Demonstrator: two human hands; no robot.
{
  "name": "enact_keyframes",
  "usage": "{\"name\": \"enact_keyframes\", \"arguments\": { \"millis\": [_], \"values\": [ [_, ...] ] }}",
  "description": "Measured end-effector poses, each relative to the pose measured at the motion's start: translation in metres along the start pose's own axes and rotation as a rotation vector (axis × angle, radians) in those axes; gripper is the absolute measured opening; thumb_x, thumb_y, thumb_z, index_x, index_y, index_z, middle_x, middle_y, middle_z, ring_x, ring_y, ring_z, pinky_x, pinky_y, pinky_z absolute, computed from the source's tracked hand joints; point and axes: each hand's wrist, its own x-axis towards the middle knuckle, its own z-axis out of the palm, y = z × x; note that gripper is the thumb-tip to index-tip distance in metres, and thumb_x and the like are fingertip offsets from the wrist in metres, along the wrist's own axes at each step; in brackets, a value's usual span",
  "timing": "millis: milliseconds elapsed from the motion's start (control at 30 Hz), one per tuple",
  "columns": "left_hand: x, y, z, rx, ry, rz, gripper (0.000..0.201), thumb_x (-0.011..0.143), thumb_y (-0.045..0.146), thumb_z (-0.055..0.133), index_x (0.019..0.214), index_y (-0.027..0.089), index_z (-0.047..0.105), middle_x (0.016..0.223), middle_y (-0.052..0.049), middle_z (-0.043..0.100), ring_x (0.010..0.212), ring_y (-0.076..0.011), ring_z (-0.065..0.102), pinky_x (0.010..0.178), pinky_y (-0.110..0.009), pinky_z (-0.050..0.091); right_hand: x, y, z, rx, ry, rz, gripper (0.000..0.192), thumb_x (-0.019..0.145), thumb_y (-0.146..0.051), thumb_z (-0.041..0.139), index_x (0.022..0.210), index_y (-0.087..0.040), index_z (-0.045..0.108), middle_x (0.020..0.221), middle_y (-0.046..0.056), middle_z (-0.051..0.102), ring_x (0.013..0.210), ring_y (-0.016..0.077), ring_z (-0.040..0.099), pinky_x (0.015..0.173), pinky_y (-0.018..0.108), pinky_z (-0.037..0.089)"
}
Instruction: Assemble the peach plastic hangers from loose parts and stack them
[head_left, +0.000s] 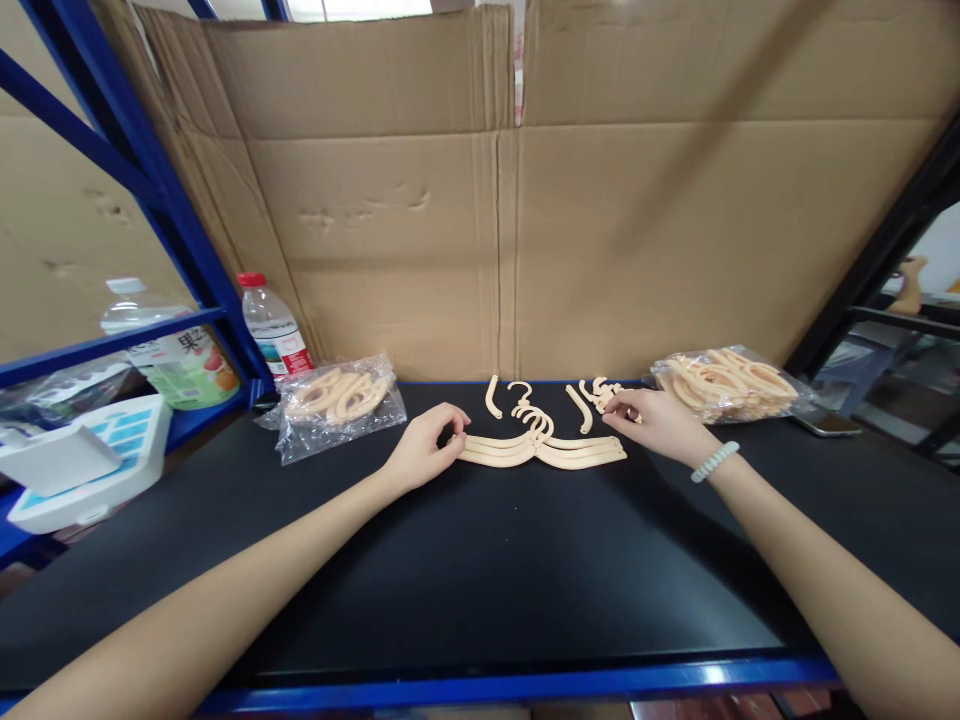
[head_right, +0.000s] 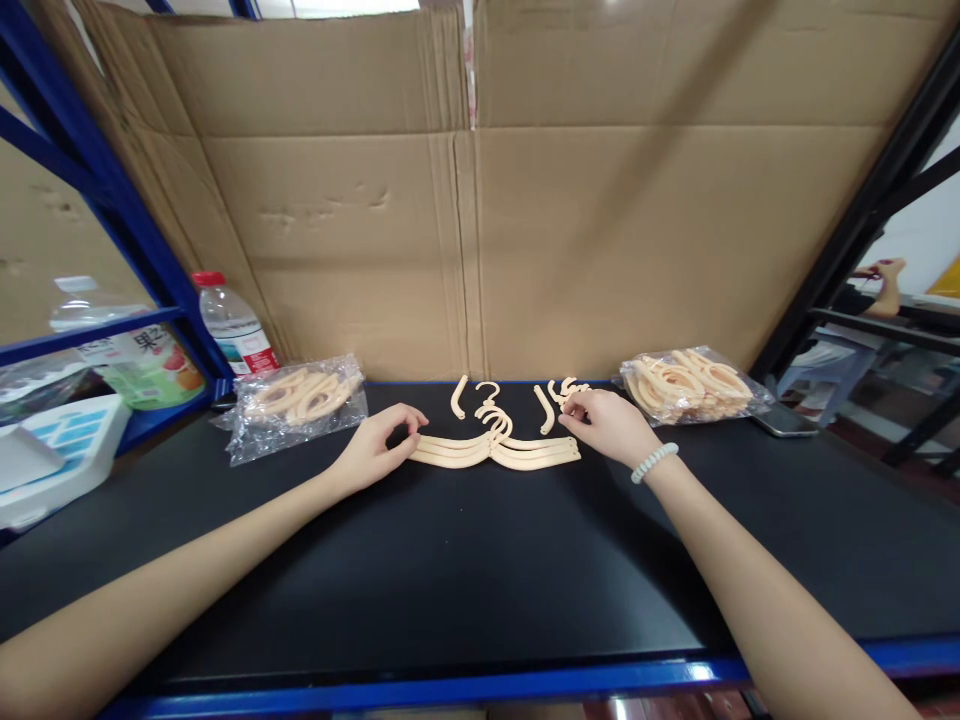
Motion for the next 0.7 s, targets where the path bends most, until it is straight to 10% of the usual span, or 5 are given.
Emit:
{"name": "enact_keyframes", "arguments": {
  "millis": [333, 467, 600, 700],
  "values": [
    [0.000, -0.002, 0.001, 0.020, -0.005, 0.006, 0.007, 0.079, 0.014, 0.047, 0.079, 0.019, 0.051, 0.092, -0.004, 0.063, 0.087, -0.0188, 0.060, 0.081, -0.035, 0.047, -0.016, -0.053, 0.008, 0.229, 0.109, -0.249, 0.018, 0.087, -0.027, 0.050, 0.089, -0.018, 0.065, 0.086, 0.008, 0.067, 0.080, 0.0203, 0.061, 0.074, 0.032, 0.048],
    [-0.001, 0.001, 0.000, 0.025, -0.020, 0.012, 0.008, 0.078, 0.012, 0.047, 0.078, 0.019, 0.050, 0.091, -0.004, 0.062, 0.086, -0.0186, 0.059, 0.080, -0.034, 0.048, -0.050, -0.112, 0.023, 0.372, -0.180, -0.511, 0.038, 0.091, -0.035, 0.051, 0.123, -0.016, 0.057, 0.121, 0.014, 0.061, 0.115, 0.0249, 0.054, 0.099, 0.039, 0.043],
    [-0.002, 0.002, 0.000, 0.044, -0.030, 0.016, 0.010, 0.075, 0.011, 0.047, 0.078, 0.020, 0.050, 0.091, -0.004, 0.062, 0.086, -0.0186, 0.059, 0.079, -0.034, 0.048, -0.077, -0.138, 0.031, 0.479, -0.457, -0.568, 0.089, 0.080, -0.060, 0.060, 0.147, -0.011, 0.028, 0.153, 0.022, 0.018, 0.142, 0.0352, 0.013, 0.114, 0.054, 0.012],
    [-0.002, 0.002, 0.001, 0.052, -0.035, 0.021, 0.011, 0.074, 0.010, 0.047, 0.077, 0.020, 0.049, 0.091, -0.004, 0.062, 0.085, -0.0180, 0.059, 0.079, -0.033, 0.048, -0.085, -0.141, 0.042, 0.756, -0.740, -0.783, 0.074, 0.084, -0.060, 0.054, 0.140, -0.014, 0.041, 0.147, 0.017, 0.035, 0.137, 0.0291, 0.030, 0.113, 0.040, 0.024]
  ]
}}
